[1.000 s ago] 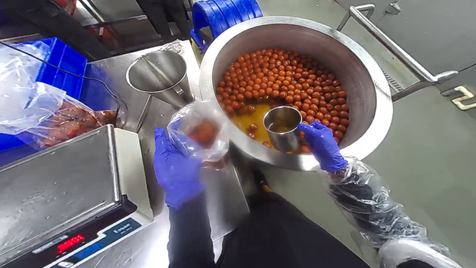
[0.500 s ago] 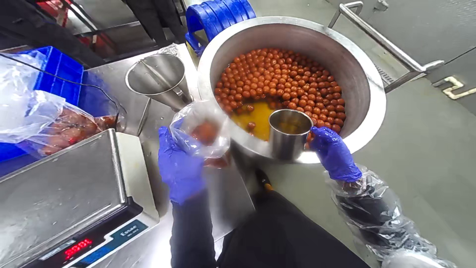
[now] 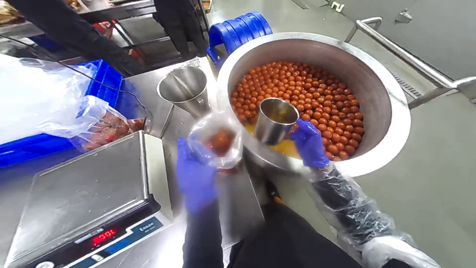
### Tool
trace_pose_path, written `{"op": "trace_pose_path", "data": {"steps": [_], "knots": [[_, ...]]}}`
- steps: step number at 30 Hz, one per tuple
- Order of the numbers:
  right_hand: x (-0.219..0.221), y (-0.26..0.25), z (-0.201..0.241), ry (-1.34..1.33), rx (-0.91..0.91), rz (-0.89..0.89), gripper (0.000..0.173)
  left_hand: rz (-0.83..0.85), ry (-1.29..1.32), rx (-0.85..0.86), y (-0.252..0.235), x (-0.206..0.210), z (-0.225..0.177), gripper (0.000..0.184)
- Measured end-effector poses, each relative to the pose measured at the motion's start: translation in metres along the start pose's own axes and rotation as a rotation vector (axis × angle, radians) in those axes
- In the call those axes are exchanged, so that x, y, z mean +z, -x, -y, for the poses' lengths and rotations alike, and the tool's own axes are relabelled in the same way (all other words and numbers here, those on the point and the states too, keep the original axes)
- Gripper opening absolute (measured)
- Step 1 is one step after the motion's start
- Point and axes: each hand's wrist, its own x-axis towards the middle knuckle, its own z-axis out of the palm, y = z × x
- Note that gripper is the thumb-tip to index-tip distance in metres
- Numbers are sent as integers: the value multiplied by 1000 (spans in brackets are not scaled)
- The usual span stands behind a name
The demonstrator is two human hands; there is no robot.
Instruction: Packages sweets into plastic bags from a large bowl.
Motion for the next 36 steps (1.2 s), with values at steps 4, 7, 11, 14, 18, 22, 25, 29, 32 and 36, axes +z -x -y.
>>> {"op": "trace_pose_path", "data": {"steps": [4,7,11,14,18,22,25,29,32,36], "knots": [[40,-44,27,230,-106,139,27,-10,55,4,0,-2,2,55],[81,-72,45,250,-123,236,28,-49,43,15,1,1,4,54],[143,-124,30,54,-220,555,18,-99,22,36,2,0,7,54],[207,-137,12,129,-170,570,14,-193,-21,24,1,3,8,51],[270,-142,-31,304,-29,502,13,-269,0,9,2,4,7,50],[292,-148,-82,403,52,528,12,-307,45,1,2,3,7,48],[293,-149,-103,519,100,543,13,-322,61,-13,3,1,6,46],[293,-155,-114,618,133,608,17,-327,80,-23,2,0,6,45],[295,-159,-109,705,167,702,17,-326,64,-14,2,1,6,45],[292,-166,-108,774,190,828,18,-316,76,-8,2,0,6,44]]}}
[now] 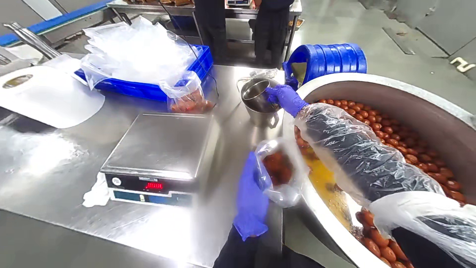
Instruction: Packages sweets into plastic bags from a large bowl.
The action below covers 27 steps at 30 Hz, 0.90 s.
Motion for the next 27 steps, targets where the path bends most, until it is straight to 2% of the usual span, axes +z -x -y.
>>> {"op": "trace_pose_path", "data": {"steps": [4,10,16,19,23,25,26,27], "knots": [[-8,-3,3,126,36,61,19,8,-24,-2,0,-1,0,44],[-8,7,29,750,123,152,37,4,-31,-11,1,1,-1,44],[-9,9,42,1067,106,167,52,-11,-66,3,0,2,0,43],[-18,15,42,1008,53,88,49,14,-74,6,0,3,-1,44],[-45,70,61,617,-127,-218,32,65,-68,-1,-2,0,-2,45],[-70,101,44,414,-364,-437,23,119,-48,-9,-3,-3,-4,47],[-87,109,22,377,-496,-554,21,140,-29,-12,-5,-4,-4,47],[-102,124,2,412,-520,-620,22,155,-23,-13,-5,-4,-5,47]]}}
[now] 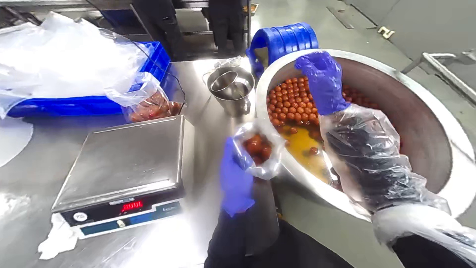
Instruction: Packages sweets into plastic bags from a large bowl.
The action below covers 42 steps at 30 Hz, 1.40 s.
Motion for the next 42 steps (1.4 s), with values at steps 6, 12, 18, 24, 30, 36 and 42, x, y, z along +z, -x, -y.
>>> {"op": "trace_pose_path", "data": {"steps": [6,12,18,24,30,36,42], "knots": [[-64,105,-25,327,714,223,27,32,-71,-9,1,1,-2,44],[-39,197,64,-883,1023,-132,25,87,-51,-11,2,-1,-2,44],[-7,228,108,-1343,1311,85,37,61,-164,4,7,2,-2,45],[18,219,121,-1273,1290,20,20,181,-369,-107,0,-5,-21,42],[29,219,125,-1150,1193,10,9,233,-1351,-212,-28,2,-68,61],[28,224,118,-1141,1090,66,15,208,-2057,109,-68,55,-86,75],[32,230,115,-1081,1038,93,18,640,-1958,-265,-98,72,-72,77]]}}
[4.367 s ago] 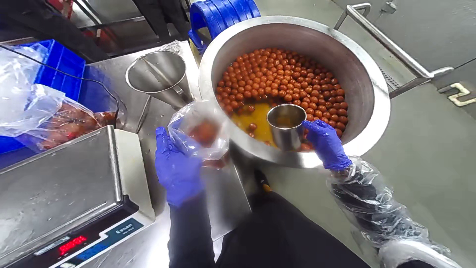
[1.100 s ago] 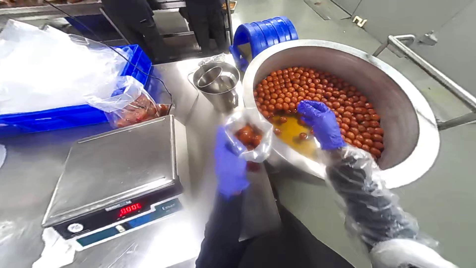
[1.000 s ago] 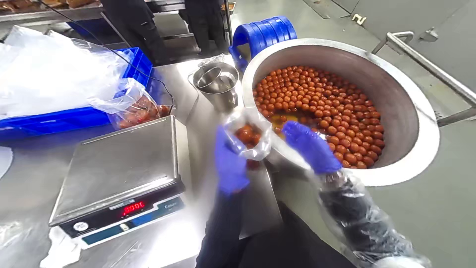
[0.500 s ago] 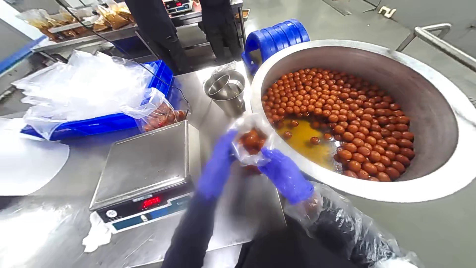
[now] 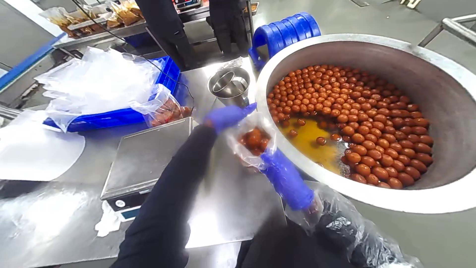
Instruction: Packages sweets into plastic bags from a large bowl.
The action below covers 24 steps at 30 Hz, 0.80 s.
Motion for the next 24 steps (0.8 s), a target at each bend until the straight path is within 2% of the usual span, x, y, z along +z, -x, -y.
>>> {"op": "trace_pose_path", "data": {"steps": [3,8,11,13,15,18,21,22,23,24], "knots": [[0,2,-5,-36,-32,-13,20,28,158,13,-6,12,3,74],[10,19,1,-156,-9,-37,14,-39,744,9,9,13,33,49],[24,22,12,-229,-28,-37,18,-105,734,115,36,3,57,37],[37,26,20,-185,-67,-8,24,-106,720,158,57,-7,70,34],[59,34,36,-115,-105,2,29,-93,851,173,81,-22,75,33],[95,51,57,-20,-162,19,30,-27,1200,151,120,-52,83,40],[141,62,76,104,-188,59,33,31,1413,267,158,-91,98,34],[152,58,80,149,-216,100,33,-9,1423,314,170,-102,104,32],[151,45,82,175,-273,236,29,-91,1407,353,183,-113,109,31],[134,18,87,262,-378,470,29,-195,1360,377,195,-124,114,33]]}}
